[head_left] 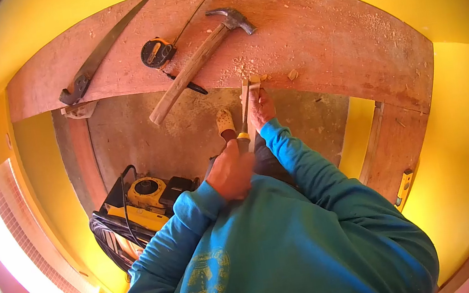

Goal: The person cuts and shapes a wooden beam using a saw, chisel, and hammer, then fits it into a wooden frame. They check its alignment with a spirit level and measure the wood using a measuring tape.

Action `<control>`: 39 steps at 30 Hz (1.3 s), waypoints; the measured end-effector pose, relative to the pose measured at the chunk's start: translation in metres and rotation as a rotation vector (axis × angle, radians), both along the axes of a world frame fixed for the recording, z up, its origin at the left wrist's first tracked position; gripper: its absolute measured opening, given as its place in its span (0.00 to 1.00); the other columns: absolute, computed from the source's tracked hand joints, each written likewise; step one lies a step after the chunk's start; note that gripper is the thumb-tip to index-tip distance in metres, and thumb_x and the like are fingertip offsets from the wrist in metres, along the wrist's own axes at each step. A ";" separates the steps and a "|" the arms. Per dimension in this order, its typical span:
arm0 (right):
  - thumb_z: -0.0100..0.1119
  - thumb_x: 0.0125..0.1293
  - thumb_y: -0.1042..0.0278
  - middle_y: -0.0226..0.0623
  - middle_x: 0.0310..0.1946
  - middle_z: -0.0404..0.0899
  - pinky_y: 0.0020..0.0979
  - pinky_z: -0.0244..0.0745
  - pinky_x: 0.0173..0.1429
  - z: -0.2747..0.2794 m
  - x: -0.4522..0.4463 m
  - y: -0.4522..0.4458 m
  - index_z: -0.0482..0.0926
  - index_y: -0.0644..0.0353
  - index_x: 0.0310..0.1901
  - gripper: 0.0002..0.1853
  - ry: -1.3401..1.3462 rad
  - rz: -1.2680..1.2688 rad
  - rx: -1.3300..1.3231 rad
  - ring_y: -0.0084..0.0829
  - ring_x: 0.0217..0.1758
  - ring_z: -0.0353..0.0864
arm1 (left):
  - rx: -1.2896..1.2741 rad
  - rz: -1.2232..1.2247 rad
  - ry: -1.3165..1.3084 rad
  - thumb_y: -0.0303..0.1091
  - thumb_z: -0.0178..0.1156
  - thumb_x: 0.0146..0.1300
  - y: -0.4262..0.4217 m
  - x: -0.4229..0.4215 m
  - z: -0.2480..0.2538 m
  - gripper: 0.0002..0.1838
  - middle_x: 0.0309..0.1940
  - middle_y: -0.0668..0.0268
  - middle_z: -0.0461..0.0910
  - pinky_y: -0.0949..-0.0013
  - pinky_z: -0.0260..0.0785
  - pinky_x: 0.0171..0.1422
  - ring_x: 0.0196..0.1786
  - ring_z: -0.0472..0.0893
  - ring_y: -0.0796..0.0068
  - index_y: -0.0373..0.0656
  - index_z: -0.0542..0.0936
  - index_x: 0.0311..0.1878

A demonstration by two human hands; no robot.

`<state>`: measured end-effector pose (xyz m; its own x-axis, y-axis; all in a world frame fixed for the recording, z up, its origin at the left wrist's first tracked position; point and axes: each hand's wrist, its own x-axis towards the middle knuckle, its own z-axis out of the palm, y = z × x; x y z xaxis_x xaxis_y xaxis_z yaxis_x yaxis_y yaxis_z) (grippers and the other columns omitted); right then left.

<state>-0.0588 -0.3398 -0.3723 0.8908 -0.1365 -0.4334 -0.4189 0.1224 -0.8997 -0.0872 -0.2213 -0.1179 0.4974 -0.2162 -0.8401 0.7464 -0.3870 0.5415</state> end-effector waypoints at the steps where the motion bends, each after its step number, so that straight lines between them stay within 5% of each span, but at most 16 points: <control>1: 0.50 0.68 0.43 0.37 0.36 0.81 0.32 0.72 0.45 0.004 -0.001 0.000 0.75 0.61 0.47 0.25 -0.024 0.011 -0.049 0.29 0.38 0.77 | 0.013 0.019 0.042 0.35 0.47 0.66 -0.003 0.004 0.001 0.09 0.19 0.64 0.69 0.69 0.64 0.15 0.14 0.71 0.75 0.38 0.64 0.38; 3: 0.49 0.70 0.45 0.36 0.37 0.82 0.30 0.73 0.44 0.012 -0.002 0.002 0.75 0.60 0.47 0.23 -0.072 0.015 -0.110 0.27 0.38 0.79 | -0.037 -0.247 -0.406 0.35 0.47 0.65 0.006 -0.008 -0.036 0.09 0.19 0.63 0.70 0.69 0.64 0.15 0.13 0.71 0.74 0.38 0.64 0.37; 5: 0.48 0.70 0.46 0.36 0.36 0.82 0.30 0.73 0.44 0.015 0.002 0.002 0.75 0.60 0.46 0.22 -0.126 0.004 -0.135 0.28 0.37 0.79 | -0.056 -0.338 -0.560 0.34 0.47 0.65 0.009 -0.004 -0.034 0.08 0.20 0.63 0.70 0.69 0.63 0.15 0.14 0.71 0.74 0.39 0.65 0.37; 9: 0.50 0.69 0.47 0.44 0.36 0.79 0.37 0.71 0.42 0.032 0.003 -0.002 0.73 0.64 0.45 0.22 -0.021 0.082 -0.114 0.41 0.39 0.78 | -0.038 -0.253 -0.354 0.31 0.46 0.65 0.006 0.007 0.020 0.06 0.21 0.63 0.69 0.69 0.62 0.18 0.15 0.71 0.74 0.39 0.66 0.37; 14: 0.51 0.68 0.45 0.46 0.34 0.79 0.38 0.71 0.41 0.015 -0.004 0.002 0.73 0.63 0.45 0.24 -0.061 0.051 -0.104 0.43 0.37 0.78 | -0.031 -0.488 -0.808 0.30 0.48 0.64 0.013 0.007 0.012 0.05 0.23 0.62 0.66 0.69 0.65 0.24 0.17 0.71 0.73 0.39 0.69 0.34; 18: 0.52 0.67 0.44 0.43 0.35 0.79 0.36 0.72 0.42 0.025 0.002 -0.002 0.74 0.62 0.45 0.24 -0.013 0.082 -0.127 0.38 0.37 0.77 | -0.023 -0.370 -0.484 0.30 0.51 0.61 0.006 0.013 0.021 0.06 0.24 0.61 0.66 0.69 0.65 0.26 0.18 0.72 0.72 0.39 0.69 0.30; 22: 0.52 0.67 0.45 0.41 0.33 0.79 0.36 0.72 0.41 0.018 -0.001 0.006 0.74 0.62 0.45 0.24 -0.095 -0.022 -0.014 0.37 0.35 0.77 | 0.132 -0.691 -1.063 0.30 0.49 0.63 0.014 0.002 -0.004 0.06 0.21 0.62 0.67 0.68 0.65 0.23 0.16 0.71 0.73 0.38 0.67 0.35; 27: 0.52 0.67 0.46 0.42 0.34 0.79 0.36 0.71 0.41 0.028 0.004 0.001 0.74 0.63 0.45 0.23 -0.077 0.051 -0.151 0.36 0.36 0.77 | -0.069 -0.329 -0.446 0.32 0.48 0.64 0.011 -0.008 -0.018 0.09 0.19 0.65 0.69 0.67 0.64 0.17 0.15 0.71 0.75 0.37 0.64 0.40; 30: 0.50 0.68 0.42 0.40 0.36 0.81 0.33 0.73 0.42 -0.001 0.001 0.003 0.74 0.60 0.45 0.25 -0.070 0.073 -0.199 0.34 0.38 0.80 | -0.054 -0.362 -0.527 0.33 0.49 0.63 0.018 -0.013 -0.024 0.11 0.19 0.64 0.70 0.67 0.65 0.15 0.15 0.72 0.74 0.36 0.64 0.42; 35: 0.48 0.69 0.42 0.38 0.37 0.82 0.29 0.75 0.43 -0.046 -0.004 0.008 0.70 0.59 0.48 0.25 -0.123 0.002 -0.248 0.32 0.37 0.81 | 0.080 -0.364 -0.231 0.33 0.50 0.60 0.001 0.005 0.005 0.12 0.19 0.61 0.72 0.65 0.68 0.15 0.15 0.74 0.72 0.34 0.65 0.42; 39: 0.49 0.68 0.43 0.50 0.40 0.79 0.41 0.71 0.45 -0.013 -0.001 0.004 0.73 0.62 0.46 0.25 -0.038 0.030 -0.143 0.49 0.42 0.78 | 0.120 -0.487 -0.324 0.30 0.52 0.57 0.000 -0.002 -0.033 0.12 0.17 0.60 0.72 0.63 0.68 0.15 0.15 0.74 0.71 0.33 0.65 0.41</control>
